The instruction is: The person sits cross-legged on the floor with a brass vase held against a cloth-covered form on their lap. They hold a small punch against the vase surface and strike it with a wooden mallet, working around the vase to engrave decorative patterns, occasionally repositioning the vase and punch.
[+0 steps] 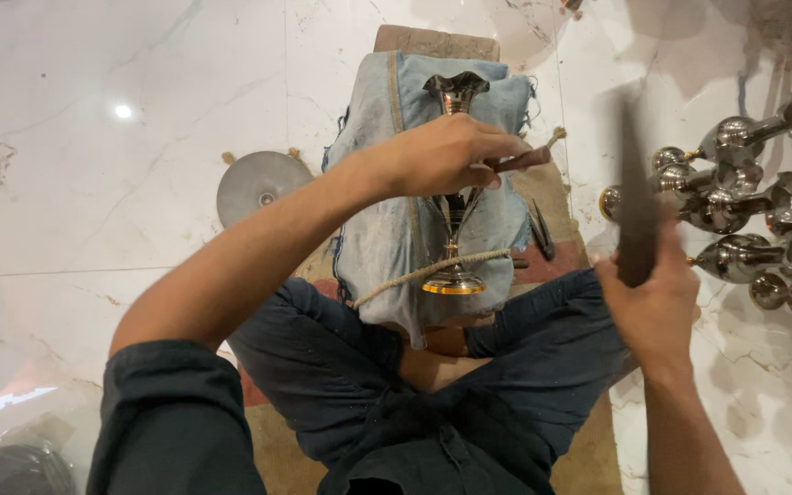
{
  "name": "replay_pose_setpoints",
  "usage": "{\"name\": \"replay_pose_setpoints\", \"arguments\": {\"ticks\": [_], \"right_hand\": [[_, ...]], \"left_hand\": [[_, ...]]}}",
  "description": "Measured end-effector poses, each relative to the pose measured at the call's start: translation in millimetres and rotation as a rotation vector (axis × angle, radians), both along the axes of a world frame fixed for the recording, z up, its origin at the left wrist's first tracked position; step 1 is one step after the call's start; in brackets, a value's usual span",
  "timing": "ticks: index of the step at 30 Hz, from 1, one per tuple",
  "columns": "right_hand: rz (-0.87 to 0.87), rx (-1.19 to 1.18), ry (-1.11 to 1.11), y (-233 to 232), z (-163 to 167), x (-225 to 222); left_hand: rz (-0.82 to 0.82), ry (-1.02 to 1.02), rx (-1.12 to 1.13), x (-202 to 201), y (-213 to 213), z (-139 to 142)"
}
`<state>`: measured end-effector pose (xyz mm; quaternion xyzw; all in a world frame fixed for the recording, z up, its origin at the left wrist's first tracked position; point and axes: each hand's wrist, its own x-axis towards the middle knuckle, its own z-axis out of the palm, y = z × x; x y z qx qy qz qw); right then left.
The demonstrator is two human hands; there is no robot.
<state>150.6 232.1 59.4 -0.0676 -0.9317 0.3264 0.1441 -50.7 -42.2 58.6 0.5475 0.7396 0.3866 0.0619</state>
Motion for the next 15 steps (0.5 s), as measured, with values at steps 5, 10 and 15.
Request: {"name": "replay_pose_setpoints", "arguments": {"ticks": [5, 10, 15], "right_hand": [[0.206, 0.521, -0.021, -2, 55, -23], [0.277, 1.168, -0.481, -20, 125, -48], [0.451, 1.304, -0.206, -58, 170, -63]], "left_hand": [[0.109, 0.019, 0.249, 15, -22, -15], [0.378, -0.126, 0.321, 47, -32, -33], [0.709, -0.174, 0.541, 81, -14, -52]]}}
